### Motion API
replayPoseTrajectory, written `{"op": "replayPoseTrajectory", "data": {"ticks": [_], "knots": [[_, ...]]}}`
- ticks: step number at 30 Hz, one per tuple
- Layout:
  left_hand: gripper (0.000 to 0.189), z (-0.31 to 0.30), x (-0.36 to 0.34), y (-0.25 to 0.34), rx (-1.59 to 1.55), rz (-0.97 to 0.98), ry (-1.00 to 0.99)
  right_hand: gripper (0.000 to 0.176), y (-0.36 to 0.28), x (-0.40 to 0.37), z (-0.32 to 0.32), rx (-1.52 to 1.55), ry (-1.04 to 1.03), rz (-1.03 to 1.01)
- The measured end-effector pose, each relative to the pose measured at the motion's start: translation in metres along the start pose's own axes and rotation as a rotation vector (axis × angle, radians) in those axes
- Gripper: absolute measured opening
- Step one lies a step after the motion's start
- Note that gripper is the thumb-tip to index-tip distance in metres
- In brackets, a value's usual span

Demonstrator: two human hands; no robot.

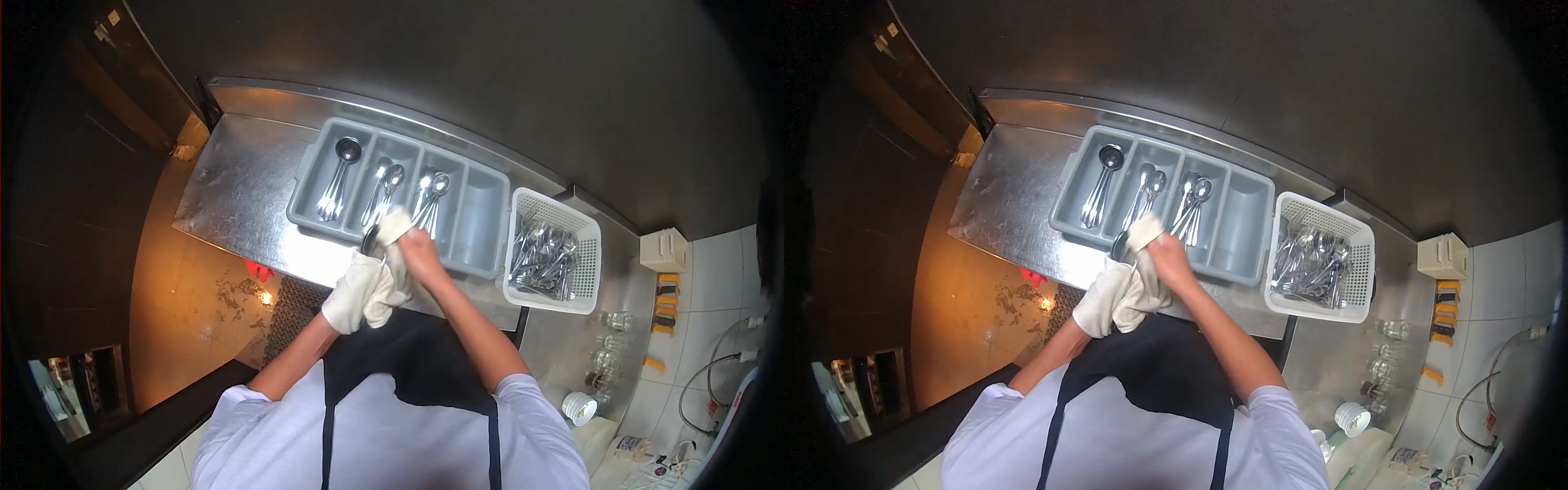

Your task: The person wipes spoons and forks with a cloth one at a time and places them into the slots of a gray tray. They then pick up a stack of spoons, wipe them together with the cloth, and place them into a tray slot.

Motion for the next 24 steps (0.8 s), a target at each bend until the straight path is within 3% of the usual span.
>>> {"op": "replayPoseTrajectory", "data": {"ticks": [1,2,4,5,7,10,11,14,16,18,19,21,22,24], "knots": [[0.016,-0.007,-0.002,0.007,0.223,-0.05,0.09,0.031,0.006,0.005,-0.011,0.011,0.047,0.029],[0.013,-0.014,-0.001,-0.003,0.203,-0.317,0.244,0.032,0.007,0.009,-0.023,0.126,0.129,-0.017],[0.01,-0.014,-0.012,-0.003,0.04,-0.484,0.368,0.032,0.002,0.008,-0.041,0.351,0.291,-0.107],[0.008,-0.008,-0.011,0.004,-0.095,-0.38,0.34,0.034,0.01,0.004,-0.034,0.477,0.291,-0.046],[0.017,0.015,-0.011,0.009,-0.742,-0.325,0.12,0.036,0.013,-0.014,-0.002,0.434,0.227,0.054],[0.025,0.008,-0.009,0.02,-0.7,-0.357,0.296,0.037,0.016,-0.026,0.033,0.482,-0.008,0.116],[0.027,0.012,-0.008,0.013,-0.744,-0.357,0.231,0.037,0.016,-0.027,0.042,0.519,-0.105,0.123],[0.032,0.016,-0.011,0.001,-0.846,-0.352,0.022,0.038,0.018,-0.021,0.028,0.541,-0.093,0.07],[0.036,0.022,-0.015,0.023,-0.889,-0.336,-0.138,0.037,0.024,-0.011,0.004,0.59,-0.067,0.072],[0.036,0.023,-0.003,0.01,-0.797,-0.263,-0.127,0.037,0.022,0.001,-0.018,0.732,-0.063,0.064],[0.036,0.022,0.002,0.007,-0.749,-0.227,-0.121,0.036,0.017,0.003,-0.019,0.697,-0.119,0.046],[0.033,0.032,-0.007,0.011,-1.024,-0.345,-0.214,0.035,0.005,0.0,-0.018,0.63,-0.221,0.009],[0.031,0.038,-0.01,0.018,-1.162,-0.406,-0.265,0.035,-0.01,-0.006,-0.014,0.46,-0.237,-0.021],[0.028,0.044,-0.011,0.025,-1.11,-0.388,-0.434,0.036,-0.036,-0.019,0.007,0.119,-0.264,-0.074]]}}
Point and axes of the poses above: each hand's wrist, its own x-axis towards the middle knuckle, its own z-axis out of the palm, y = z × x, the point moved 8 cm from there along x, towards the middle knuckle, and after that the axes turned 12 degrees about -y, right-handed, at the moved point
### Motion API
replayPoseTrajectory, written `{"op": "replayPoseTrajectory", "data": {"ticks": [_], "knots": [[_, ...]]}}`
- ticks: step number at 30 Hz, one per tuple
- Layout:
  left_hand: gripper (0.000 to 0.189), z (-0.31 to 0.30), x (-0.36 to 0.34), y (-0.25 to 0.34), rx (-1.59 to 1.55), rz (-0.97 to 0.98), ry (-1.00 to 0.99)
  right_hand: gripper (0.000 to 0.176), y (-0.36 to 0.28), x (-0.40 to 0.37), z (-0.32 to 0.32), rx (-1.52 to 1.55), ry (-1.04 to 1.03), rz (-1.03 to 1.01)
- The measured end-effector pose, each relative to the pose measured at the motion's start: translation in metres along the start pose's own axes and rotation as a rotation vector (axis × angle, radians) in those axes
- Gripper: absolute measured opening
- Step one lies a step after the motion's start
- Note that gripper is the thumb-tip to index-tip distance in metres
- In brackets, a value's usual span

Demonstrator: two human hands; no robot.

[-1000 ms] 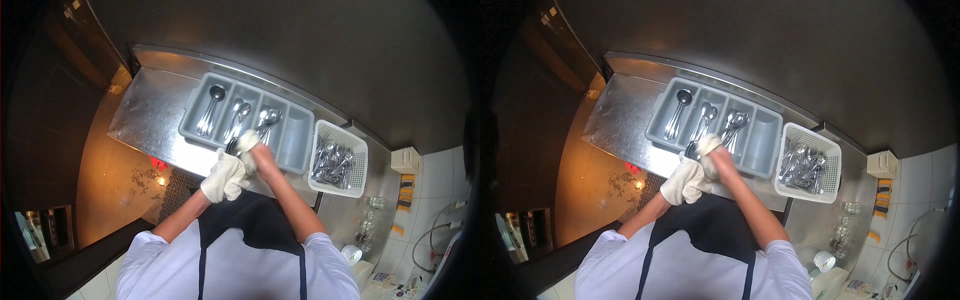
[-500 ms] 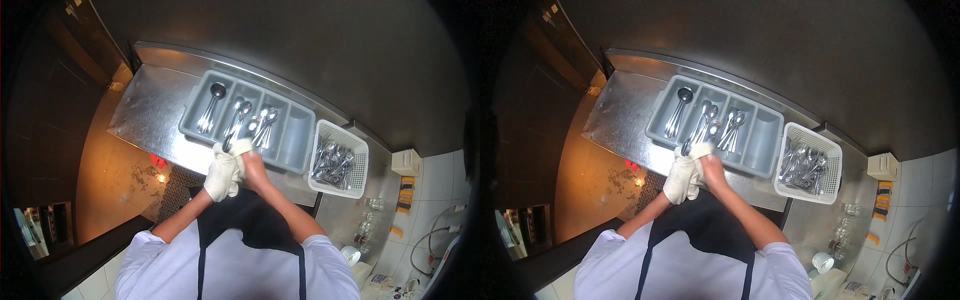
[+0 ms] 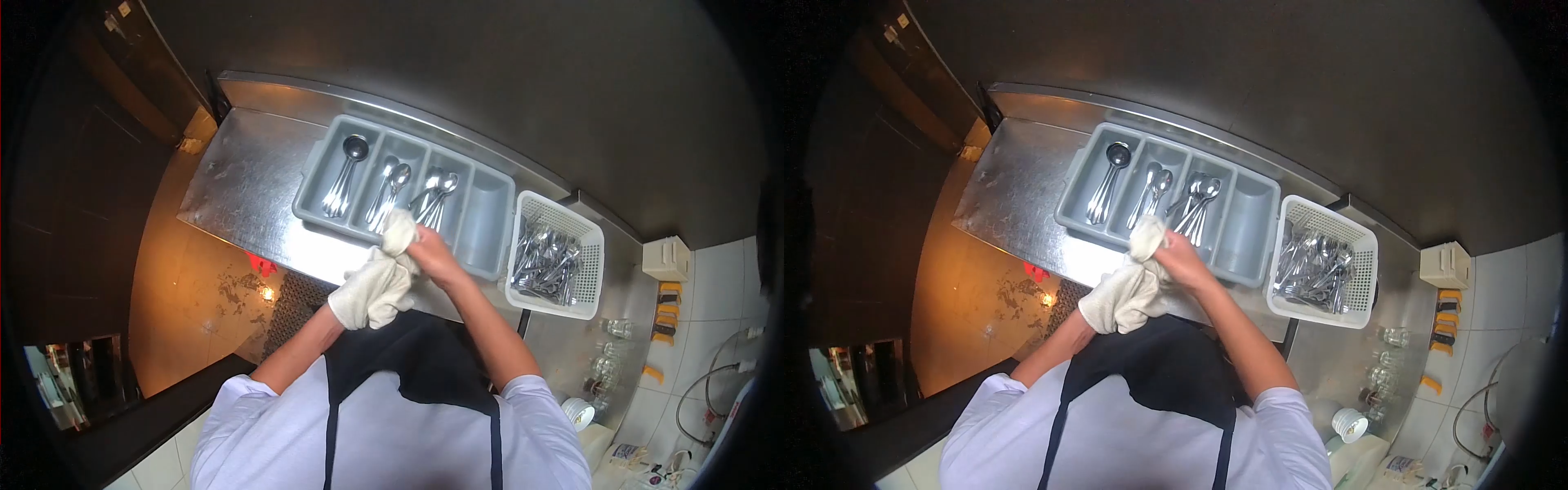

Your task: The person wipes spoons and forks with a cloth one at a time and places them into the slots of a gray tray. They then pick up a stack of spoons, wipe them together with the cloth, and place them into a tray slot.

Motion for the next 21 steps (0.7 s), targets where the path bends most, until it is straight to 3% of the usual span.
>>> {"op": "replayPoseTrajectory", "data": {"ticks": [1,3,6,7,9,10,12,14,17,19,20,21], "knots": [[0.027,0.007,0.001,0.0,0.038,-0.037,-0.062,0.034,-0.002,0.002,0.005,-0.056,0.012,-0.043],[0.021,0.016,-0.007,0.018,0.538,-0.068,0.228,0.032,0.004,0.007,-0.007,-0.081,0.088,-0.042],[0.018,-0.008,-0.006,0.023,0.766,0.112,0.295,0.028,0.007,0.013,-0.032,-0.12,0.234,-0.13],[0.026,-0.001,-0.001,0.028,0.665,0.122,0.448,0.028,0.008,0.014,-0.041,-0.153,0.286,-0.18],[0.024,-0.009,0.003,0.016,0.313,0.136,0.428,0.029,0.023,0.016,-0.052,-0.222,0.414,-0.25],[0.014,-0.017,0.004,0.007,0.071,0.142,0.257,0.03,0.027,0.014,-0.052,-0.183,0.472,-0.207],[0.011,-0.031,0.002,0.0,-0.047,0.168,0.192,0.032,0.035,0.007,-0.045,-0.105,0.581,-0.119],[0.015,-0.033,-0.006,0.01,0.203,0.203,0.407,0.036,0.054,0.005,-0.012,0.144,0.455,0.098],[0.022,-0.029,-0.021,0.026,0.593,0.223,0.717,0.037,0.055,0.0,0.023,0.354,0.26,0.071],[0.02,-0.045,-0.015,0.027,0.875,0.076,0.748,0.035,0.063,0.005,0.028,0.433,0.127,0.1],[0.019,-0.06,-0.011,0.026,1.014,0.003,0.761,0.034,0.068,0.007,0.02,0.454,0.16,0.085],[0.018,-0.076,-0.002,0.018,1.002,0.005,0.654,0.033,0.071,0.009,0.012,0.472,0.191,0.072]]}}
Point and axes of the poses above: each hand's wrist, its own x-axis towards the middle knuckle, its own z-axis out of the palm, y = z × x, the point moved 8 cm from there along x, towards the middle knuckle, and after that the axes turned 12 degrees about -y, right-handed, at the moved point
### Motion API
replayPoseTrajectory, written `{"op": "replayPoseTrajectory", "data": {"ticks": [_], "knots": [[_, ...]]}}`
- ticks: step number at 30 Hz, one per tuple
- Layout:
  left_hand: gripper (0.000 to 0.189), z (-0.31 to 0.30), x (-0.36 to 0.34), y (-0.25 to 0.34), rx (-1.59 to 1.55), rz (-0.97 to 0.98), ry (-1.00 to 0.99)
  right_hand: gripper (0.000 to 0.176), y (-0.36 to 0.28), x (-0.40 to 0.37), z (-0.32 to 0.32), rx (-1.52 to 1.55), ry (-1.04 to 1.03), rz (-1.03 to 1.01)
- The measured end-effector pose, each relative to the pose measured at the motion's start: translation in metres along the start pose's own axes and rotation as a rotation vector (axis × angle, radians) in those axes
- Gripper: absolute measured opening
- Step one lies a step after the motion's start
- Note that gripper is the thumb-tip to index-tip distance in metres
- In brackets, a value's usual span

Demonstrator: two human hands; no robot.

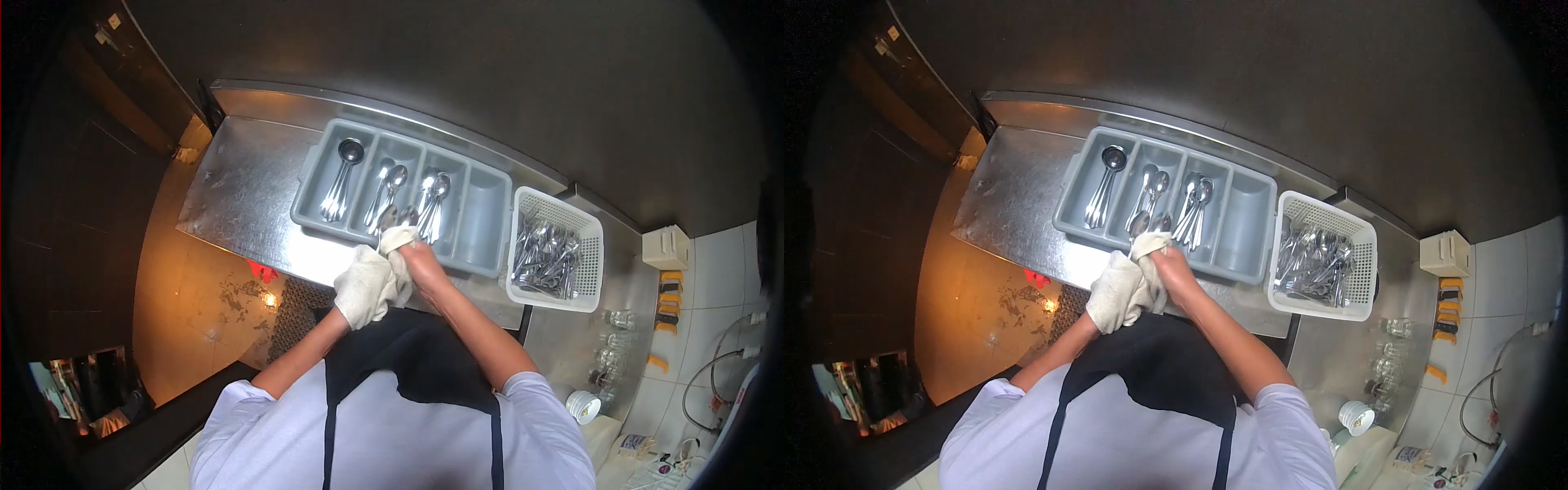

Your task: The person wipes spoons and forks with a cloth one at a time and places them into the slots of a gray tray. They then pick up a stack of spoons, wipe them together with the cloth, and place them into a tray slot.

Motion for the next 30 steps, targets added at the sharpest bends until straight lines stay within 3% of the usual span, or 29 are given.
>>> {"op": "replayPoseTrajectory", "data": {"ticks": [3,8,13,16,19,20,24,27,29,30], "knots": [[0.016,0.008,0.035,-0.07,-0.079,0.134,-0.258,0.032,-0.014,0.001,-0.006,0.185,0.043,0.014],[0.022,-0.004,-0.042,0.062,-0.367,-0.2,0.109,0.032,0.01,-0.008,0.006,0.22,0.066,0.048],[0.022,0.001,-0.026,0.039,-0.535,-0.017,-0.179,0.032,-0.014,0.008,-0.044,0.367,0.01,0.05],[0.022,0.007,-0.024,0.038,-0.618,0.029,-0.345,0.031,-0.036,0.002,-0.035,0.229,-0.012,-0.007],[0.022,0.012,-0.019,0.033,-0.655,0.041,-0.426,0.03,-0.054,-0.001,-0.005,-0.386,-0.037,-0.162],[0.022,0.013,-0.017,0.029,-0.662,0.043,-0.443,0.028,-0.057,-0.002,-0.005,-0.464,0.055,-0.098],[0.023,0.011,-0.009,0.008,-0.662,0.041,-0.439,0.032,-0.062,0.009,-0.036,-0.127,0.326,-0.234],[0.024,0.01,-0.006,0.002,-0.619,0.042,-0.386,0.033,0.007,0.018,-0.042,0.11,0.388,-0.182],[0.024,0.008,-0.003,-0.001,-0.584,0.033,-0.348,0.033,0.002,-0.006,0.02,-0.163,0.274,-0.112],[0.024,0.008,-0.001,-0.006,-0.608,0.027,-0.347,0.033,0.003,-0.008,0.027,-0.07,0.227,-0.049]]}}
Point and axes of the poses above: each hand's wrist, its own x-axis towards the middle knuckle, its own z-axis out of the palm, y = z × x, the point moved 8 cm from there along x, towards the middle knuckle, and after that the axes turned 12 degrees about -y, right-handed, at the moved point
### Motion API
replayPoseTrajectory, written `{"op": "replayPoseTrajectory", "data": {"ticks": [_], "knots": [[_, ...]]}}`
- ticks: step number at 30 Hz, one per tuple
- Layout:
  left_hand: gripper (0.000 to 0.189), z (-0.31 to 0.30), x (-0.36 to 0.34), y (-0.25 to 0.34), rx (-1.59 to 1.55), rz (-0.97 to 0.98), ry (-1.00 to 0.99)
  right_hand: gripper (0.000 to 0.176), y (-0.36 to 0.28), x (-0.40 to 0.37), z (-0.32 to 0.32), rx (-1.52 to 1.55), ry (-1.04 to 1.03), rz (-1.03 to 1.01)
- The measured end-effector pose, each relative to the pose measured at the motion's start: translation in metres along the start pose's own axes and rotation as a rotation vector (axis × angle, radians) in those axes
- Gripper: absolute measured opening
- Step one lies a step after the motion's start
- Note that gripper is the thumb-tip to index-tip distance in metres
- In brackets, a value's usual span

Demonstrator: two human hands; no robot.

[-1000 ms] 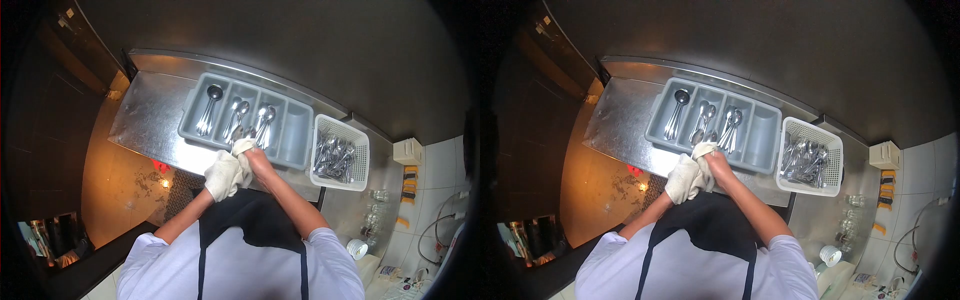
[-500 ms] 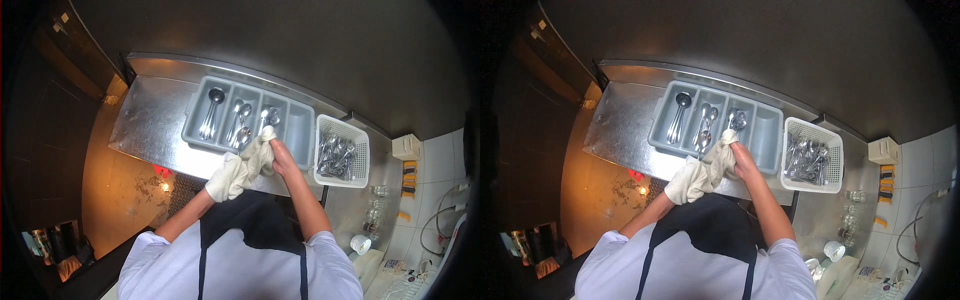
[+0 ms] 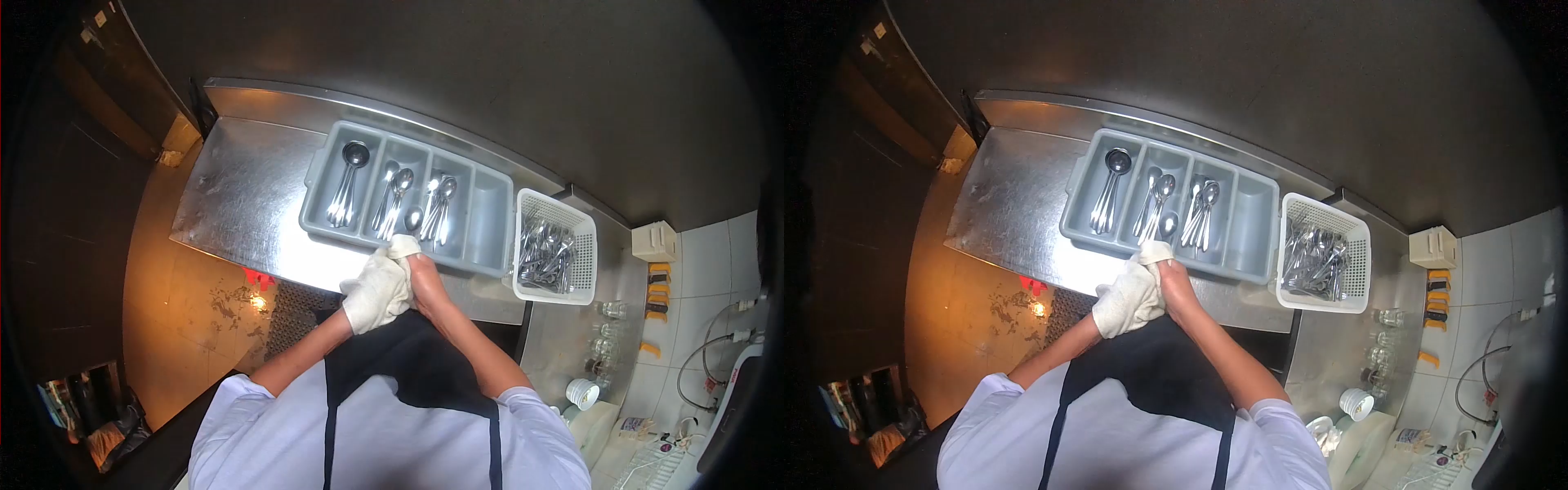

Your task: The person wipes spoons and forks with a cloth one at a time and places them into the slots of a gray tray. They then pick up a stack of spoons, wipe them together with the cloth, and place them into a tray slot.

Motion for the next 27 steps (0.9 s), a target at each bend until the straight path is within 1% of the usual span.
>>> {"op": "replayPoseTrajectory", "data": {"ticks": [1,2,4,6,7,9,10,11,12,13,14,15,16,17,18,19,20,21,22,23,24,26,27], "knots": [[0.025,-0.004,0.001,-0.005,-0.024,-0.006,0.004,0.033,0.001,-0.003,0.004,0.089,-0.044,0.07],[0.028,-0.016,0.009,-0.022,-0.256,0.029,-0.027,0.033,0.003,-0.004,0.006,0.181,-0.088,0.136],[0.037,-0.006,0.004,-0.001,0.061,-0.073,-0.182,0.033,0.005,0.013,-0.017,0.185,-0.102,0.15],[0.044,0.006,-0.006,0.015,0.151,-0.126,-0.125,0.032,-0.007,0.024,-0.045,0.185,-0.091,0.131],[0.047,0.009,-0.008,0.023,0.083,-0.121,0.009,0.031,-0.016,0.025,-0.054,0.196,-0.068,0.097],[0.058,0.034,-0.012,0.036,-0.086,-0.113,-0.027,0.03,-0.027,0.02,-0.07,0.217,-0.019,0.03],[0.067,0.046,-0.019,0.046,-0.192,-0.116,-0.19,0.032,-0.029,0.011,-0.073,0.17,0.017,0.024],[0.076,0.054,-0.025,0.054,-0.301,-0.121,-0.348,0.033,-0.025,0.004,-0.074,0.082,-0.012,0.016],[0.075,0.041,-0.028,0.071,0.106,0.059,-0.317,0.034,-0.017,-0.002,-0.076,-0.007,-0.042,0.011],[0.074,0.054,-0.035,0.081,-0.277,0.026,-0.434,0.035,-0.012,-0.009,-0.076,-0.099,-0.074,0.007],[0.073,0.066,-0.042,0.091,-0.656,-0.05,-0.523,0.035,-0.009,-0.017,-0.076,-0.246,-0.083,0.006],[0.072,0.076,-0.057,0.108,-0.798,-0.149,-0.473,0.035,-0.006,-0.025,-0.074,-0.393,-0.093,0.008],[0.069,0.078,-0.063,0.125,-0.859,-0.092,-0.524,0.035,-0.005,-0.034,-0.075,-0.54,-0.105,0.013],[0.055,0.076,-0.072,0.14,-0.886,-0.05,-0.599,0.034,-0.01,-0.044,-0.077,-0.648,-0.1,0.024],[0.052,0.054,-0.077,0.158,-0.188,0.196,-0.345,0.033,-0.019,-0.055,-0.077,-0.756,-0.096,0.035],[0.051,0.046,-0.097,0.185,0.509,0.424,-0.066,0.032,-0.023,-0.064,-0.08,-0.863,-0.093,0.047],[0.051,0.059,-0.126,0.211,1.202,0.633,0.242,0.029,-0.018,-0.067,-0.093,-0.694,-0.06,-0.078],[0.045,0.091,-0.141,0.226,1.462,0.827,0.246,0.027,-0.021,-0.068,-0.113,-0.657,0.016,-0.139],[0.039,0.123,-0.159,0.236,1.751,1.061,0.339,0.026,-0.027,-0.071,-0.134,-0.619,0.089,-0.201],[0.037,0.151,-0.179,0.243,1.971,1.31,0.496,0.025,-0.033,-0.074,-0.157,-0.579,0.159,-0.262],[0.044,0.145,-0.176,0.251,2.101,1.073,0.578,0.023,-0.037,-0.074,-0.189,-0.6,0.258,-0.258],[0.047,0.136,-0.183,0.253,2.03,0.797,0.82,0.022,-0.06,-0.08,-0.244,-0.68,0.452,-0.244],[0.047,0.132,-0.186,0.251,1.976,0.72,0.891,0.022,-0.075,-0.084,-0.265,-0.74,0.547,-0.232]]}}
Point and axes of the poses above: each hand's wrist, its own x-axis towards the middle knuckle, its own z-axis out of the palm, y = z × x, the point moved 8 cm from there along x, towards the middle knuckle, and after that the axes turned 12 degrees about -y, right-handed, at the moved point
